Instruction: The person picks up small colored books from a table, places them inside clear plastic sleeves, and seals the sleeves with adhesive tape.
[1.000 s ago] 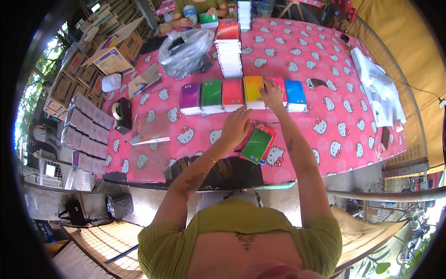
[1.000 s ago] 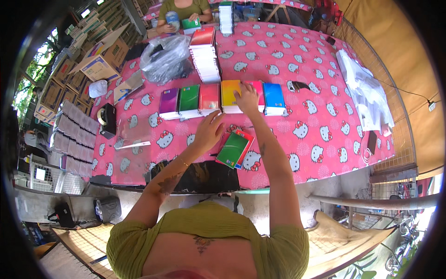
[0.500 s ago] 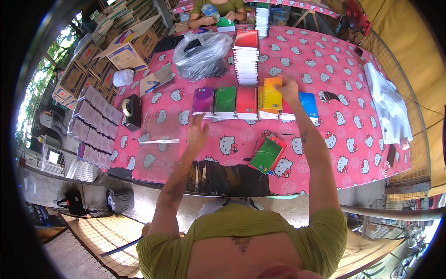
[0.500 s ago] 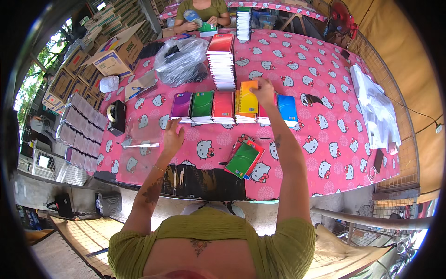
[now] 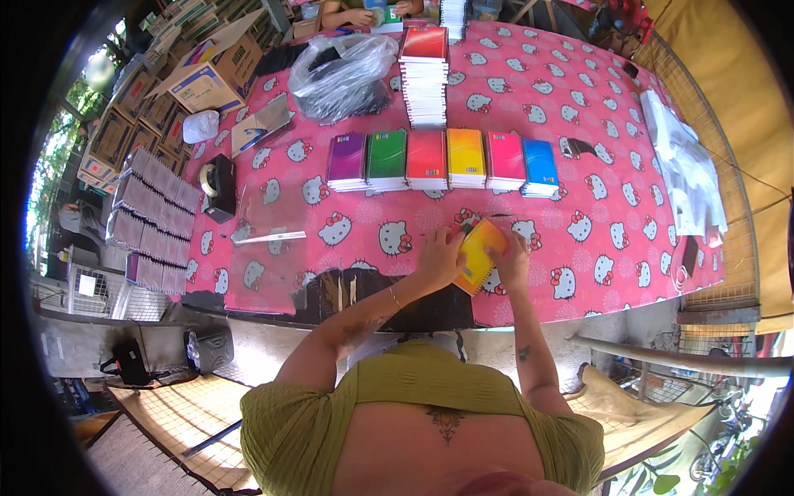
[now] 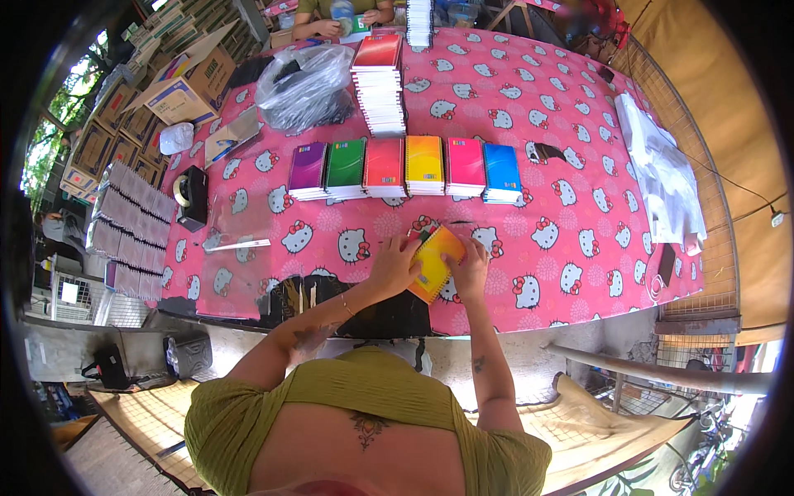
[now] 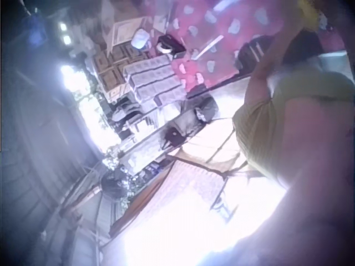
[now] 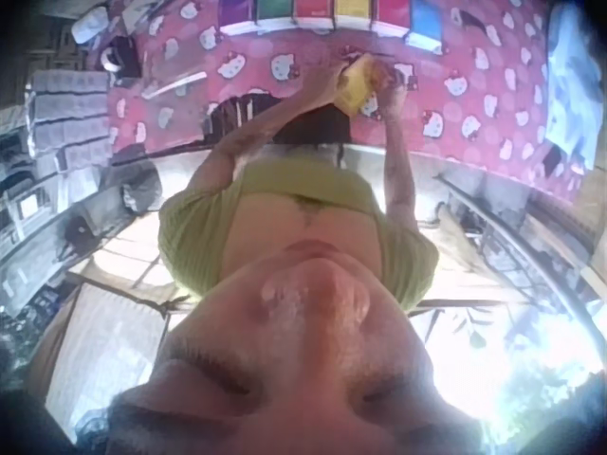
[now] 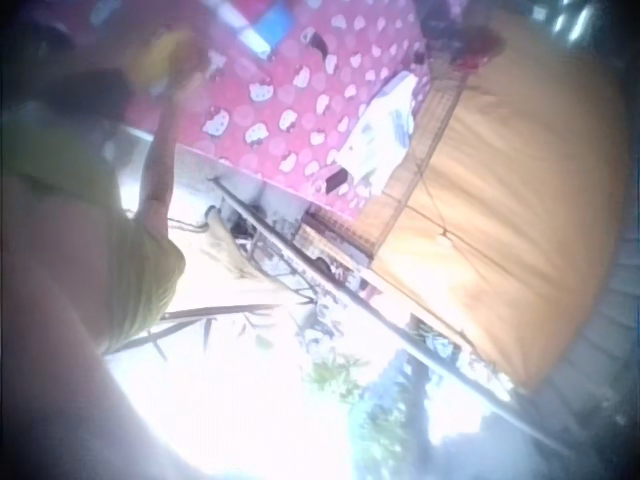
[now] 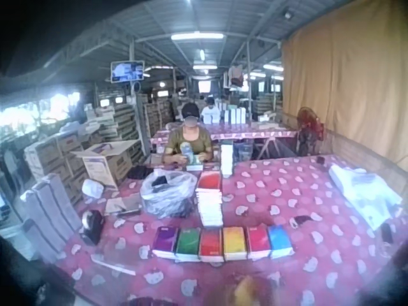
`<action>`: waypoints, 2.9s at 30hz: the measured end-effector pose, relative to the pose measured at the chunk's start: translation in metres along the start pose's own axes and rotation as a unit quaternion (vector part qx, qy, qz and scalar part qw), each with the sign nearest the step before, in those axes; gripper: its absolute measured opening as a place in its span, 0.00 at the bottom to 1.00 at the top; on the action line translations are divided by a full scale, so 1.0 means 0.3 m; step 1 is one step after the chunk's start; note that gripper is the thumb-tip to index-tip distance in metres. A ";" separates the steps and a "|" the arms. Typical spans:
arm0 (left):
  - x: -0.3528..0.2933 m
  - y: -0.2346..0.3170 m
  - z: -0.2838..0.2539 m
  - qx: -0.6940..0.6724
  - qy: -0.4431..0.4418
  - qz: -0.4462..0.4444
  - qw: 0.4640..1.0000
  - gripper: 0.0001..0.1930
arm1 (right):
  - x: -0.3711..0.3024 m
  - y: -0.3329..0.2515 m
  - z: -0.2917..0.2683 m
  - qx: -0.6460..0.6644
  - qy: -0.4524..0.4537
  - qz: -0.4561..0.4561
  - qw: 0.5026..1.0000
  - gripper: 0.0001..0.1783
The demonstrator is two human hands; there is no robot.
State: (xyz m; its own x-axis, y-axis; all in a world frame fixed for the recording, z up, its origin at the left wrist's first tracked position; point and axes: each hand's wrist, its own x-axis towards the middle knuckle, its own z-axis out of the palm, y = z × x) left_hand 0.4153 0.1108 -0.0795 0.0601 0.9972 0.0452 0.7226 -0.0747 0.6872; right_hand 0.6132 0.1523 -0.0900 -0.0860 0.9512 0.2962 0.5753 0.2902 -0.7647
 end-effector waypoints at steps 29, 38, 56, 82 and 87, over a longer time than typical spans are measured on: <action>0.232 0.195 -0.079 0.220 -0.095 0.176 0.955 0.30 | -0.019 0.247 0.068 0.382 -0.124 0.037 0.915 0.23; 0.276 -0.385 -0.552 0.215 0.316 -0.188 0.905 0.33 | -0.198 -0.055 0.090 0.421 0.082 0.261 0.865 0.42; 0.252 0.136 -0.435 0.153 -0.278 0.292 0.902 0.10 | -0.068 -0.046 0.106 0.384 -0.052 0.320 0.865 0.35; -0.521 -0.389 -0.593 -0.013 0.071 0.391 0.918 0.44 | -0.220 -0.556 0.403 0.596 -0.290 0.318 0.678 0.34; -0.543 -0.376 -0.653 -0.409 -0.026 0.050 0.911 0.43 | -0.349 -0.658 0.457 0.401 -0.144 -0.076 0.902 0.52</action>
State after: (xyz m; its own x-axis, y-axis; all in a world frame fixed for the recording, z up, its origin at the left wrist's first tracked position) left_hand 0.1891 -0.0415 -0.0224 0.1463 0.9822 0.1175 -0.0419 -0.1125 0.9928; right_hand 0.3972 0.0098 -0.0486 -0.3890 0.8482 0.3594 -0.2230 0.2919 -0.9301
